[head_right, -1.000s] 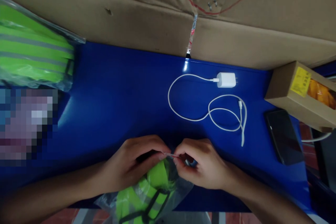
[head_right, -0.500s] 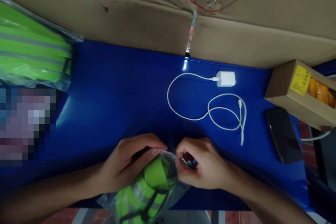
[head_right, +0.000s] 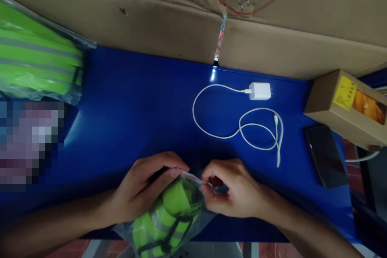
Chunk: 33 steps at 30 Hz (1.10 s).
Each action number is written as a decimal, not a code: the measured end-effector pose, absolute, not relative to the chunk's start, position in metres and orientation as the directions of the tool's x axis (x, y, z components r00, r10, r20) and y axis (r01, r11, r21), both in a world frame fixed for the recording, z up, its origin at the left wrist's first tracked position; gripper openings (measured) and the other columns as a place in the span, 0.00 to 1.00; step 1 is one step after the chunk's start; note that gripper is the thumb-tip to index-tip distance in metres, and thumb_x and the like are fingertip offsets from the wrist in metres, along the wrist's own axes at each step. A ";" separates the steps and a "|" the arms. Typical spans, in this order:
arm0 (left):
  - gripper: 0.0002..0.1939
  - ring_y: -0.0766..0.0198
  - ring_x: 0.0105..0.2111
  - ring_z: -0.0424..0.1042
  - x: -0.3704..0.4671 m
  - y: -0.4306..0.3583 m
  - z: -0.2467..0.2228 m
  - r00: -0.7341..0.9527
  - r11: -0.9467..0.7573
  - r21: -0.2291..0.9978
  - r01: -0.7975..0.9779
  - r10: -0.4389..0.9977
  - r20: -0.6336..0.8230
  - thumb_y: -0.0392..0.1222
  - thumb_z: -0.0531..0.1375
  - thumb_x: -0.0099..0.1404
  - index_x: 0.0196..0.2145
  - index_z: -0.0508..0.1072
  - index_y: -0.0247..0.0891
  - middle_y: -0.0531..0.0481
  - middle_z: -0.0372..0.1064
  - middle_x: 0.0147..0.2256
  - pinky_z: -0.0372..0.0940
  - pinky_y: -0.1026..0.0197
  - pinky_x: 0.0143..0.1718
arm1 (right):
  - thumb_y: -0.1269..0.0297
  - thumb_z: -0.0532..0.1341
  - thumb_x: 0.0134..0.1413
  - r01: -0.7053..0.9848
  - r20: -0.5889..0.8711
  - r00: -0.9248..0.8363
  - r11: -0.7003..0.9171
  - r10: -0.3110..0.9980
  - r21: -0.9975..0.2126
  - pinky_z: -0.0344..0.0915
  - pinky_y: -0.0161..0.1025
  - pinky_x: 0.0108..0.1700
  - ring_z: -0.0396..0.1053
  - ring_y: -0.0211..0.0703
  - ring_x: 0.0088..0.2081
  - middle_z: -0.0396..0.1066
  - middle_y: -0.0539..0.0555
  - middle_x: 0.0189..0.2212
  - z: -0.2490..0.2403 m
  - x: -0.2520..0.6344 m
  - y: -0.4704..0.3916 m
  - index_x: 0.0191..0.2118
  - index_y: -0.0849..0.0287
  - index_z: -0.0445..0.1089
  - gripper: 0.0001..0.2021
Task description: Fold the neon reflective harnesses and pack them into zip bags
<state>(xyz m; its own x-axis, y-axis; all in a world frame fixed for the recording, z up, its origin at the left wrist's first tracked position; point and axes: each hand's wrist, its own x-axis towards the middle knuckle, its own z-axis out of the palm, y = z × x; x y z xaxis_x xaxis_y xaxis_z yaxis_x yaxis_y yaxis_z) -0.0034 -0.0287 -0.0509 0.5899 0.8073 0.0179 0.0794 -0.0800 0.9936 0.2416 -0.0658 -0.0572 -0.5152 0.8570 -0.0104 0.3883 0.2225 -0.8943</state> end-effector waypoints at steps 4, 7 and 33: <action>0.10 0.71 0.35 0.78 -0.002 -0.029 -0.050 0.581 -0.081 0.993 0.080 0.814 0.020 0.31 0.55 0.74 0.45 0.76 0.37 0.51 0.77 0.37 0.71 0.71 0.37 | 0.72 0.62 0.57 0.389 0.006 -0.519 0.242 0.854 -0.889 0.58 0.31 0.27 0.62 0.30 0.23 0.65 0.43 0.23 -0.057 0.241 -0.065 0.35 0.56 0.65 0.05; 0.10 0.70 0.35 0.78 -0.003 -0.029 -0.049 0.572 -0.094 0.992 0.082 0.820 0.030 0.31 0.55 0.74 0.45 0.76 0.37 0.50 0.77 0.36 0.71 0.70 0.35 | 0.71 0.63 0.56 0.385 0.004 -0.522 0.240 0.853 -0.891 0.59 0.32 0.28 0.63 0.31 0.23 0.66 0.43 0.24 -0.058 0.242 -0.065 0.36 0.55 0.66 0.06; 0.11 0.69 0.35 0.77 -0.009 -0.018 -0.053 0.414 0.053 0.994 0.098 0.906 -0.089 0.40 0.52 0.78 0.43 0.74 0.39 0.51 0.77 0.37 0.70 0.67 0.36 | 0.68 0.61 0.66 0.385 -0.063 -0.323 0.070 0.944 -0.920 0.66 0.30 0.28 0.68 0.34 0.26 0.70 0.48 0.26 -0.060 0.247 -0.071 0.38 0.56 0.69 0.02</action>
<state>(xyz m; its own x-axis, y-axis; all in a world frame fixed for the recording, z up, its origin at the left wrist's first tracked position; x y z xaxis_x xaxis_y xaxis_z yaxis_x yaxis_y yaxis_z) -0.0095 -0.0177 -0.0530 0.4142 0.9058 -0.0893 0.0976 0.0533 0.9938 0.2469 -0.0712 -0.0604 -0.3233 0.9442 -0.0633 0.3852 0.0702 -0.9202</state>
